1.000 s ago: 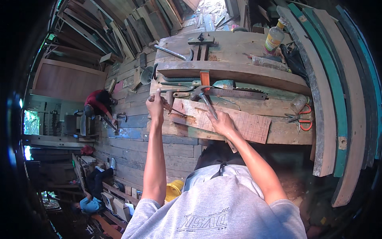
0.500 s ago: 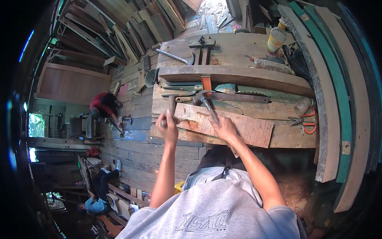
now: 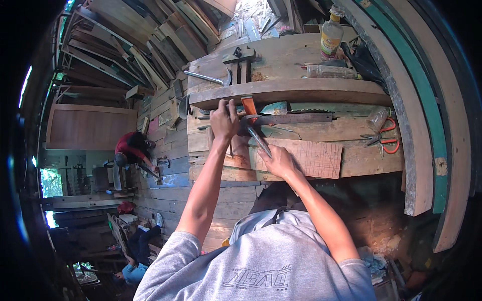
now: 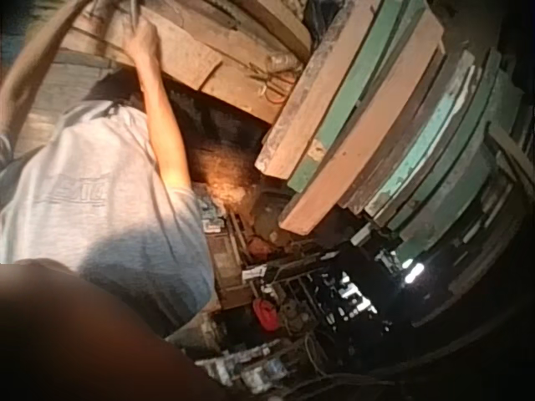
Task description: Chiseling and marking a wooden board with a hammer and a sharp tool.
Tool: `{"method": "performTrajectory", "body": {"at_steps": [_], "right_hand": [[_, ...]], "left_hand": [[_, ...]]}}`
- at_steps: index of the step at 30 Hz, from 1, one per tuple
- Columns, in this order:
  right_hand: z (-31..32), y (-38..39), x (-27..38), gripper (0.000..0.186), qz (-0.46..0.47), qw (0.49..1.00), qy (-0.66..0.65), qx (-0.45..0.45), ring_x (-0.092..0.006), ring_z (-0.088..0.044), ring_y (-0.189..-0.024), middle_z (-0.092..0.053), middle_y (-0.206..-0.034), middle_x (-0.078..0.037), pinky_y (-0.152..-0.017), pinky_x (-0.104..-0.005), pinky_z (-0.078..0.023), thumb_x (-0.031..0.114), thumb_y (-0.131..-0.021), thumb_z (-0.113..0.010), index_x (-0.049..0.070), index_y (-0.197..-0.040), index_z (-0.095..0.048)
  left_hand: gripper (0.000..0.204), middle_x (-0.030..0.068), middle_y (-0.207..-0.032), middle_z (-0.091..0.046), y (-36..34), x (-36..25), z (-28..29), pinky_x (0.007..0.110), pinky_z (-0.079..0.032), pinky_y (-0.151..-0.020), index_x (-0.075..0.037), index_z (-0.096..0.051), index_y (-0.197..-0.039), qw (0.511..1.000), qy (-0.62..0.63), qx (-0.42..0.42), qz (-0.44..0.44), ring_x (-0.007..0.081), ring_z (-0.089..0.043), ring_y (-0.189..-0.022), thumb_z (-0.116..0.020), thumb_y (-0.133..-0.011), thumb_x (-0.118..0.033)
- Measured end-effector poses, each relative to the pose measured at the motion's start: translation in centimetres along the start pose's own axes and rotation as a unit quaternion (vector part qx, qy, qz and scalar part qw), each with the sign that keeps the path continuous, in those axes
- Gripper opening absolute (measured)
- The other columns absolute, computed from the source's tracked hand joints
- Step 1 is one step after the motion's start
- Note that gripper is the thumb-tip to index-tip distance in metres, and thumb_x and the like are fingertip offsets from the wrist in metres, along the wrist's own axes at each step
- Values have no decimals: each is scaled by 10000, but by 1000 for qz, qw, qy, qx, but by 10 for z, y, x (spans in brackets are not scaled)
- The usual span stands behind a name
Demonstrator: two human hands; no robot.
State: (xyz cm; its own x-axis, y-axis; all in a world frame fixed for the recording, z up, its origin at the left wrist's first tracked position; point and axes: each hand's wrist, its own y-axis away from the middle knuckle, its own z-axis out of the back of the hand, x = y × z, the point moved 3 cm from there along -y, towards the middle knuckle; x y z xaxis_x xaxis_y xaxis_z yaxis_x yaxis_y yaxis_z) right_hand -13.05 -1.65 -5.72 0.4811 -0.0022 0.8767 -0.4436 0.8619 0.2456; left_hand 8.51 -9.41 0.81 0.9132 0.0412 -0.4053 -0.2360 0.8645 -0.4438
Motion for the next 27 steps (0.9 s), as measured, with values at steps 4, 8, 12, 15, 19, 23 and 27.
{"method": "performTrajectory", "body": {"at_steps": [4,8,12,15,19,23,27], "right_hand": [[-5,-4,-2,450,-6,1000,4,7,-488,-700,-866,-700,-843,-292,-755,-557,-534,433,-994,-643,-13,-974,-700],[-5,-6,-9,441,-18,998,51,18,-489,-703,-897,-709,-877,-298,-774,-551,-542,423,-989,-650,-15,-1003,-706],[-1,-4,-9,449,20,998,-54,21,-488,-706,-934,-718,-931,-305,-800,-545,-548,429,-986,-650,-14,-1027,-709],[-3,-5,-3,453,18,1000,-11,-5,-482,-706,-922,-718,-914,-298,-787,-538,-544,437,-994,-643,-10,-1027,-709],[1,-6,0,459,-6,999,18,29,-482,-703,-901,-696,-851,-302,-772,-535,-530,439,-1003,-631,-12,-1034,-707],[-4,-3,-4,464,0,999,17,51,-487,-696,-886,-681,-818,-301,-776,-527,-522,439,-1017,-607,-17,-990,-689],[-7,1,-1,480,21,999,18,28,-492,-691,-886,-671,-817,-306,-776,-530,-520,453,-1021,-596,-17,-980,-683]], "left_hand": [[223,153,-652,-672,11,-21,-9,455,-433,-759,-94,-617,-916,995,3,52,-90,365,-664,-611,-599,-1037,-281],[160,82,-691,-612,44,-54,18,421,-423,-739,-85,-608,-875,965,92,71,-234,302,-598,-629,-714,-936,-188],[142,81,-707,-535,111,-62,54,445,-445,-726,-71,-583,-821,933,171,163,-271,297,-542,-660,-696,-853,-151],[101,94,-702,-506,158,-68,73,437,-439,-685,-64,-560,-771,925,221,174,-254,313,-533,-660,-645,-740,-108],[84,105,-676,-553,174,-66,77,429,-465,-678,-69,-597,-759,926,181,235,-231,319,-572,-650,-638,-750,-142],[169,193,-668,-658,157,-85,66,508,-536,-634,-49,-667,-813,918,117,360,-114,411,-665,-641,-627,-815,-214],[226,207,-635,-651,142,-57,66,529,-539,-578,-65,-670,-800,918,92,351,-160,438,-659,-596,-642,-851,-283]]}}
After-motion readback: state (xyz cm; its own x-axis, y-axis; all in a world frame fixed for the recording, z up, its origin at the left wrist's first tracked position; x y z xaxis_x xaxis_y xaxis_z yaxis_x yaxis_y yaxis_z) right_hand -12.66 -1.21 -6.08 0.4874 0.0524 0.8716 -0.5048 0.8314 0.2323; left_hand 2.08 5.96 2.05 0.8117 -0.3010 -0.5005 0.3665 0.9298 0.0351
